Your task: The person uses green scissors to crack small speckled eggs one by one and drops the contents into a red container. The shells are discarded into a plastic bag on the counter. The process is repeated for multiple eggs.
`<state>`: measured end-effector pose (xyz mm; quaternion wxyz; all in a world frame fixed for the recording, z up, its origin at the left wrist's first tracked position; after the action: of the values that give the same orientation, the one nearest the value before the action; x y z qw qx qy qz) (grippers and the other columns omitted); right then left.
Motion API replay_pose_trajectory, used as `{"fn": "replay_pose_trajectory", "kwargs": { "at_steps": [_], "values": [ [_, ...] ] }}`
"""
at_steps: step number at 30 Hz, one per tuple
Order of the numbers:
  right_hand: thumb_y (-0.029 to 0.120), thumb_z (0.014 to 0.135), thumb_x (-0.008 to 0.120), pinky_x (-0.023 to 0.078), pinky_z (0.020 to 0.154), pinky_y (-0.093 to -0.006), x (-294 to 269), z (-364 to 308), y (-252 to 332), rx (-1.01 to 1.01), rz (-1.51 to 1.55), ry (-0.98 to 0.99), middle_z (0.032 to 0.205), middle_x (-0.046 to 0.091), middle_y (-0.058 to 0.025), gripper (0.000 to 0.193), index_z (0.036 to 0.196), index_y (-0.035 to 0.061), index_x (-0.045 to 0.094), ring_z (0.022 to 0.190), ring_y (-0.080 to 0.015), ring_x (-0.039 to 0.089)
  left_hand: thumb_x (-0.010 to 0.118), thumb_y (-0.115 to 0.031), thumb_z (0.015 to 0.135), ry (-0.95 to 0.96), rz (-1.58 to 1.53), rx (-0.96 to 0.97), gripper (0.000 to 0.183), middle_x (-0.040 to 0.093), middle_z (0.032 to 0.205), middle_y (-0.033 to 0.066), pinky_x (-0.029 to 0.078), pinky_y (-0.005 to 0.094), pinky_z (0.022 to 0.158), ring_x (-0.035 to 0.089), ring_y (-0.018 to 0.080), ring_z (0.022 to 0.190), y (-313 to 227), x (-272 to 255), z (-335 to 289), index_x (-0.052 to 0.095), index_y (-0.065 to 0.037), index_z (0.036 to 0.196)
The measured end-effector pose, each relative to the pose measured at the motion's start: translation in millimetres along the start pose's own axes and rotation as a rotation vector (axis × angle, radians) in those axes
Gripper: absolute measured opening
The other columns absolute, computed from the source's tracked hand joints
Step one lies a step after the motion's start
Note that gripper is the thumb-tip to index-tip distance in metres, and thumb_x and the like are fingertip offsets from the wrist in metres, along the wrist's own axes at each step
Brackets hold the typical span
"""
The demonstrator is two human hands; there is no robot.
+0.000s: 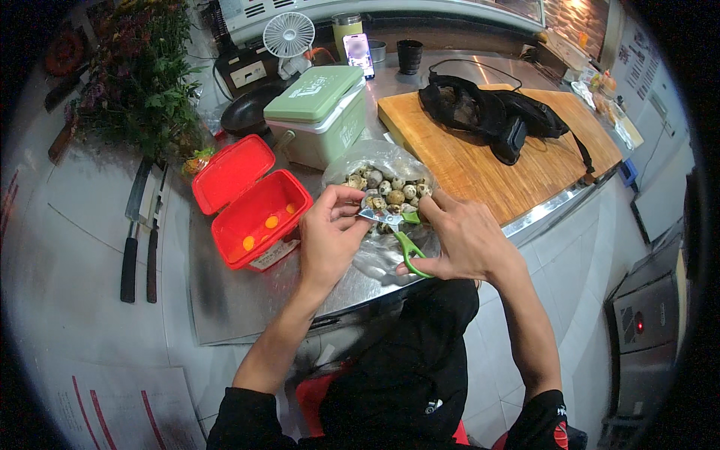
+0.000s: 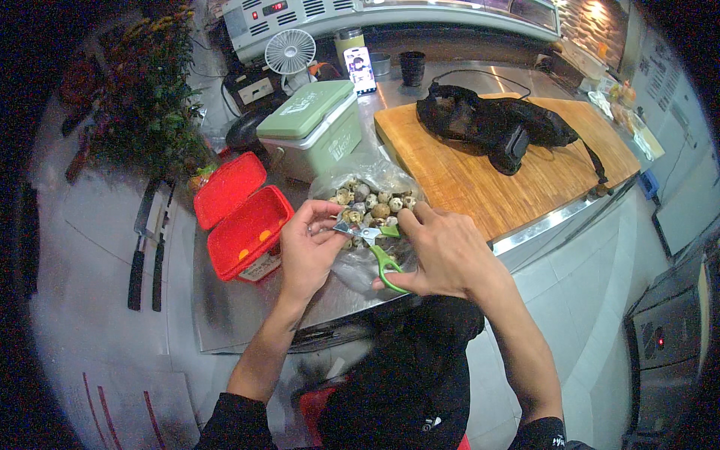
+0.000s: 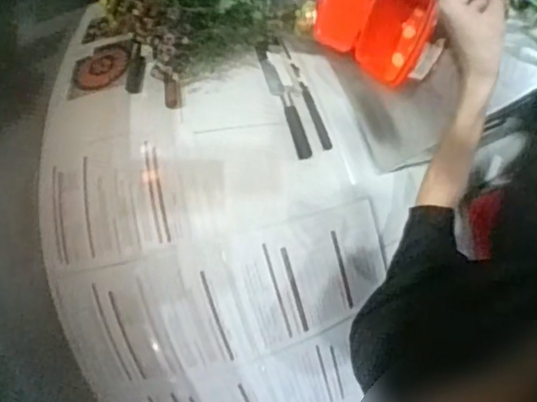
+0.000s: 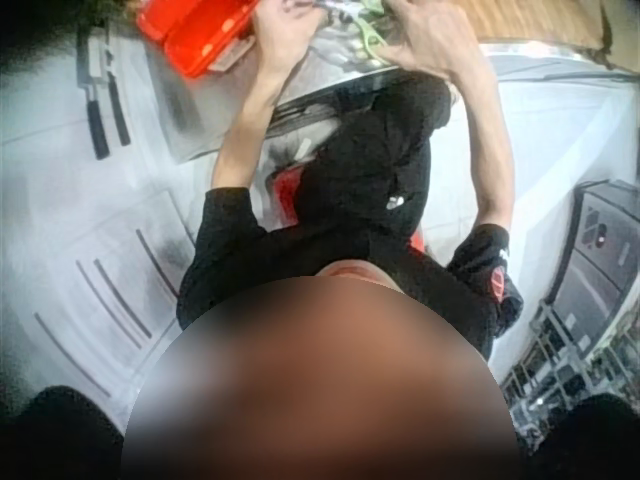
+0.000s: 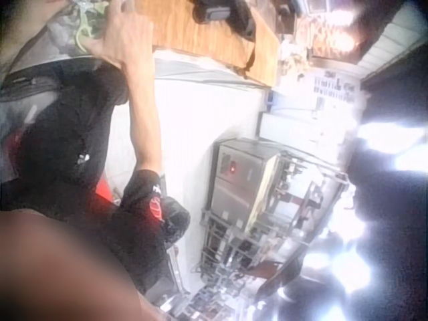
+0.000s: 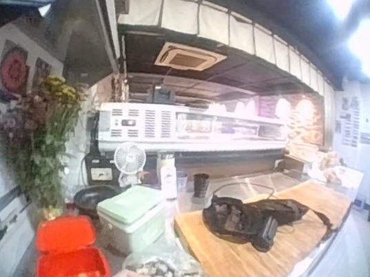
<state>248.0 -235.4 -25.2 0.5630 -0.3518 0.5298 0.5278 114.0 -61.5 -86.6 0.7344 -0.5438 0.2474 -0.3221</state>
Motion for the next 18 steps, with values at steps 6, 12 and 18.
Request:
{"fn": "replay_pose_trajectory", "kwargs": {
  "at_steps": [6,12,18],
  "values": [
    [0.077,0.078,0.082,0.059,0.078,-0.0561,5.9,4.2,2.7,-0.018,0.010,0.018,0.102,0.072,-0.0276,0.090,0.115,-0.0035,0.064,0.091,-0.0482,0.075,0.077,0.011,0.093,-0.052,-0.016,0.043,0.031,0.075,0.114,0.0126,0.066,0.0305,0.090,0.076,0.0171,0.107,-4.4,-1.0,-1.6,0.067,0.005,0.122],
    [0.077,0.080,0.082,0.058,0.075,-0.0570,4.3,6.0,1.6,-0.030,0.060,0.032,0.097,0.072,-0.0274,0.087,0.108,-0.0031,0.063,0.088,-0.0485,0.074,0.078,0.011,0.093,-0.068,-0.012,0.062,0.030,0.076,0.113,0.0119,0.066,0.0300,0.089,0.076,0.0161,0.105,-8.6,-3.3,-2.3,0.068,0.005,0.121],
    [0.078,0.080,0.081,0.058,0.076,-0.0569,0.1,2.4,3.2,-0.033,0.031,-0.023,0.098,0.073,-0.0262,0.087,0.108,-0.0027,0.063,0.090,-0.0483,0.074,0.079,0.010,0.093,-0.084,0.010,0.088,0.030,0.077,0.113,0.0120,0.067,0.0298,0.086,0.077,0.0168,0.104,-8.0,0.2,-1.8,0.068,0.005,0.121]
  ]
}}
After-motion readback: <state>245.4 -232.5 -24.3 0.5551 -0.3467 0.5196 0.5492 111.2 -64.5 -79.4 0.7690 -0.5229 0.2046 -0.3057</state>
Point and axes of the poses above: each hand's wrist, its own z-axis towards the middle knuckle, its own x-axis out of the palm, y = z × x, the point moved 5 cm from there along z, towards the middle knuckle
